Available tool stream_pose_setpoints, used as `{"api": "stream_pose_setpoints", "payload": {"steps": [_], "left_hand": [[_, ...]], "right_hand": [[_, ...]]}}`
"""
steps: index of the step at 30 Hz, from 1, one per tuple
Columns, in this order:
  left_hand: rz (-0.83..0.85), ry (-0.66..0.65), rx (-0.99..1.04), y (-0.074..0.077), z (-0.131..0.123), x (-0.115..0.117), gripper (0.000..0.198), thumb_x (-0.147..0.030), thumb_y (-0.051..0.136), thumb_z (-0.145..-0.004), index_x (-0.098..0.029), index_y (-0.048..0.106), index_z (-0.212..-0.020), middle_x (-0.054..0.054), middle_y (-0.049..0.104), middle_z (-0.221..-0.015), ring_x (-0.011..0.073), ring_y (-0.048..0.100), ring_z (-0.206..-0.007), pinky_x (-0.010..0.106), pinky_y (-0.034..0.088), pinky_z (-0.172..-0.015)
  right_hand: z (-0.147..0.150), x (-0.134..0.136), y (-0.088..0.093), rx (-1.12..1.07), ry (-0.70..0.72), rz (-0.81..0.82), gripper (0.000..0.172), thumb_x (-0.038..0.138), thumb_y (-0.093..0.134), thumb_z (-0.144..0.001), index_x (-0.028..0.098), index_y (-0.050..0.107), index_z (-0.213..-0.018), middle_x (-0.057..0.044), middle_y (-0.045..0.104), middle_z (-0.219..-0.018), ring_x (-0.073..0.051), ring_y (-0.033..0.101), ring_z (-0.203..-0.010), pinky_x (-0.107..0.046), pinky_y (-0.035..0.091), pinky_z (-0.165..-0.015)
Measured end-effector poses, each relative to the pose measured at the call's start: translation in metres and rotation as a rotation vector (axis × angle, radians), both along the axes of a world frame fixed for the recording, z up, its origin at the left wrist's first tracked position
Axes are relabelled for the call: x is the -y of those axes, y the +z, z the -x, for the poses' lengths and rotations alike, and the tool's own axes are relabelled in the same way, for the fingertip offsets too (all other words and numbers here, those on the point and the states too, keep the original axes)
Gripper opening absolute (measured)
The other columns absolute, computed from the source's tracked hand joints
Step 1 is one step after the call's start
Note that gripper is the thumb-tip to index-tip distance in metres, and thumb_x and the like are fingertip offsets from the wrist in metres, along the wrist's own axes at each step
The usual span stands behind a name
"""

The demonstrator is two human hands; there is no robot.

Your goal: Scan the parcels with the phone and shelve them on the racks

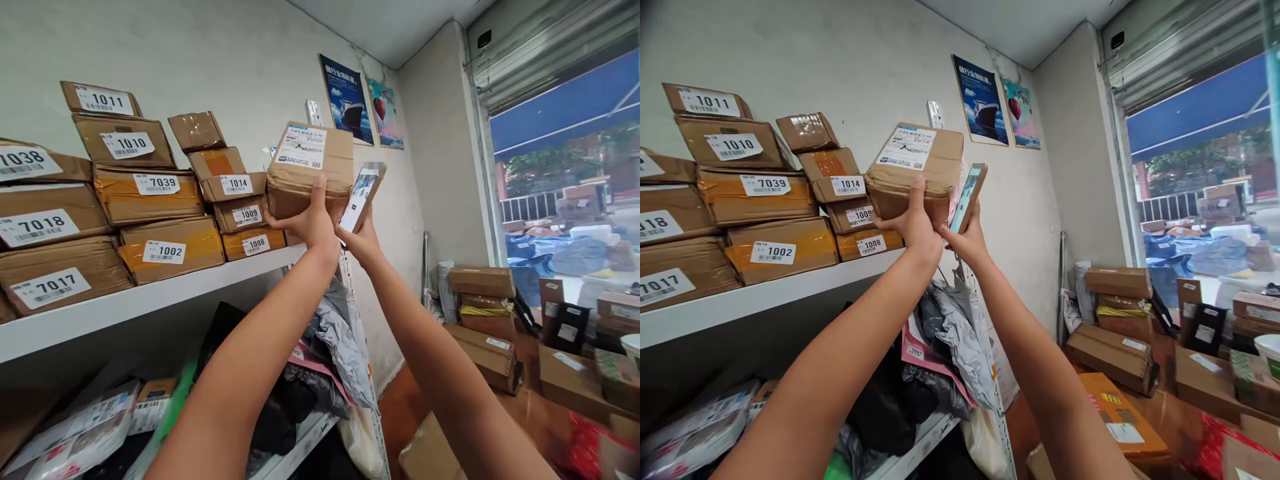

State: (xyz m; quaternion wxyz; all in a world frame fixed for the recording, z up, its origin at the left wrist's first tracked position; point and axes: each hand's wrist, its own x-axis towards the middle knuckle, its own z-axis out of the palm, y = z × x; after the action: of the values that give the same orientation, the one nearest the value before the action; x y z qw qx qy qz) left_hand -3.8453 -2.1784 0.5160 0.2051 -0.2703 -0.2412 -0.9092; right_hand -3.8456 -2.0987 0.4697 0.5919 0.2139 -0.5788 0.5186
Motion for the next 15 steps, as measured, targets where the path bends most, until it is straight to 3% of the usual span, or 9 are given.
{"api": "stream_pose_setpoints", "payload": {"steps": [3,6,10,15], "left_hand": [[0.080,0.134,-0.102,0.011,0.021,-0.007,0.099,-0.040,0.081,-0.072,-0.038,0.012,-0.142,0.010,0.025,-0.156,0.0260,0.043,-0.138,0.044,0.044,-0.111],[0.149,0.224,-0.238,0.019,0.045,-0.007,0.091,-0.040,0.083,-0.071,-0.031,0.020,-0.137,0.013,0.031,-0.152,0.0247,0.041,-0.139,0.039,0.042,-0.112],[0.312,0.230,-0.240,0.025,0.075,-0.007,0.072,-0.033,0.077,-0.077,-0.029,0.029,-0.131,0.016,0.040,-0.145,0.0296,0.045,-0.134,0.043,0.047,-0.105],[0.405,0.265,-0.263,0.036,0.099,-0.006,0.060,-0.021,0.069,-0.082,-0.029,0.032,-0.128,0.015,0.044,-0.141,0.0287,0.048,-0.131,0.047,0.040,-0.111]], "right_hand": [[0.036,-0.023,0.024,-0.052,0.036,-0.060,0.094,0.050,0.085,-0.063,0.028,0.034,-0.140,-0.010,0.059,-0.130,-0.028,0.063,-0.109,-0.036,0.061,-0.072],[0.059,-0.046,0.047,0.048,0.130,-0.041,0.084,0.055,0.082,-0.066,0.029,0.040,-0.134,-0.008,0.065,-0.118,-0.025,0.068,-0.089,-0.032,0.059,-0.057],[0.077,-0.069,0.072,0.067,0.180,-0.006,0.067,0.054,0.082,-0.067,0.027,0.050,-0.119,-0.005,0.068,-0.102,-0.019,0.065,-0.072,-0.027,0.054,-0.048],[0.091,-0.077,0.091,0.085,0.199,-0.015,0.063,0.050,0.086,-0.066,0.024,0.053,-0.113,-0.004,0.069,-0.094,-0.019,0.066,-0.074,-0.027,0.057,-0.051]]}}
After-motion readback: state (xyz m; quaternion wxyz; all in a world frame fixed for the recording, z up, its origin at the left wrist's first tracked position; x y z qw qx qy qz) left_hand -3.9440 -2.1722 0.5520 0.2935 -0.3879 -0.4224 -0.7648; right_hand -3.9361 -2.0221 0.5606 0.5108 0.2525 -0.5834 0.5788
